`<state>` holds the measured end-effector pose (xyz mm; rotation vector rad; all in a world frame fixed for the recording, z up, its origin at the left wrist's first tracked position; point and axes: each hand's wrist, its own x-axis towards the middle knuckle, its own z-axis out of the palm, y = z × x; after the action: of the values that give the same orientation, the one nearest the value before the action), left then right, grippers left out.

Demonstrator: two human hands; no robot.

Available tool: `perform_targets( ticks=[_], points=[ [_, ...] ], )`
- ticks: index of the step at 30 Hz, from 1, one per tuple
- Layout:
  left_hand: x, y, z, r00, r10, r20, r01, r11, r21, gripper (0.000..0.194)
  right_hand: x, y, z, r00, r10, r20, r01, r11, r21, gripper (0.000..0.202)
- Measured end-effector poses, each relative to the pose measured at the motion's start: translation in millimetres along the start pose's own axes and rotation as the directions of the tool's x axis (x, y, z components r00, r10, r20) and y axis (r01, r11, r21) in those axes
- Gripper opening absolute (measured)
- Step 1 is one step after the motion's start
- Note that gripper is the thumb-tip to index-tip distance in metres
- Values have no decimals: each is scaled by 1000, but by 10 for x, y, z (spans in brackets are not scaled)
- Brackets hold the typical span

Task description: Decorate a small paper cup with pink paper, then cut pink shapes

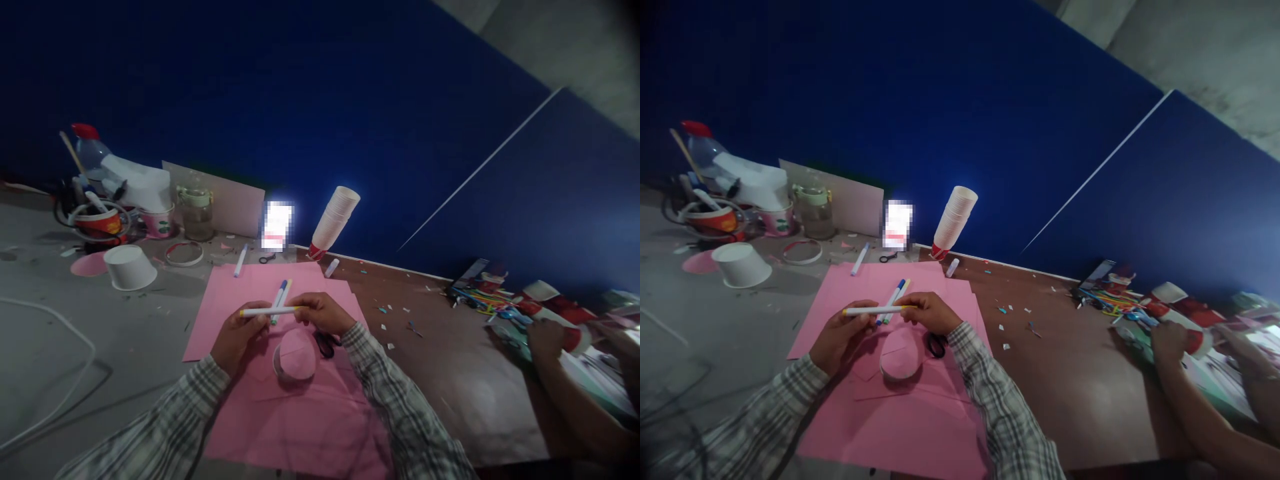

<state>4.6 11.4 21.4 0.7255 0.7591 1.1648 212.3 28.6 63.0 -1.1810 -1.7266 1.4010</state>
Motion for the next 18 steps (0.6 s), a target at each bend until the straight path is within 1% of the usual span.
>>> perform_targets(
  ticks=[3,5,6,8,10,13,15,18],
  points=[
    [22,-16,-12,999,-40,25,41,998,-42,45,142,-14,25,994,21,105,-23,1000,18,36],
    [32,-28,-19,999,-41,-1,40,997,-70,47,225,-39,21,982,58,182,-55,998,-24,36],
    [35,-33,-21,999,-37,-20,35,996,-86,47,258,-49,17,977,75,202,-65,996,-55,36],
    [37,-42,-23,999,-32,-42,27,994,-107,48,302,-52,22,976,75,202,-53,992,-111,36],
    [39,-50,-26,1000,-25,-17,23,996,-90,46,325,-33,48,982,32,185,-5,989,-145,38],
    [49,-57,-36,999,23,43,-23,1000,-5,41,344,15,114,981,-9,194,42,985,-168,39],
    [58,-52,-41,997,58,42,-60,997,48,39,359,37,148,979,-12,205,49,983,-179,40],
    [63,-44,-35,999,37,26,-39,998,54,43,378,48,158,972,-27,231,74,978,-196,44]
  ],
)
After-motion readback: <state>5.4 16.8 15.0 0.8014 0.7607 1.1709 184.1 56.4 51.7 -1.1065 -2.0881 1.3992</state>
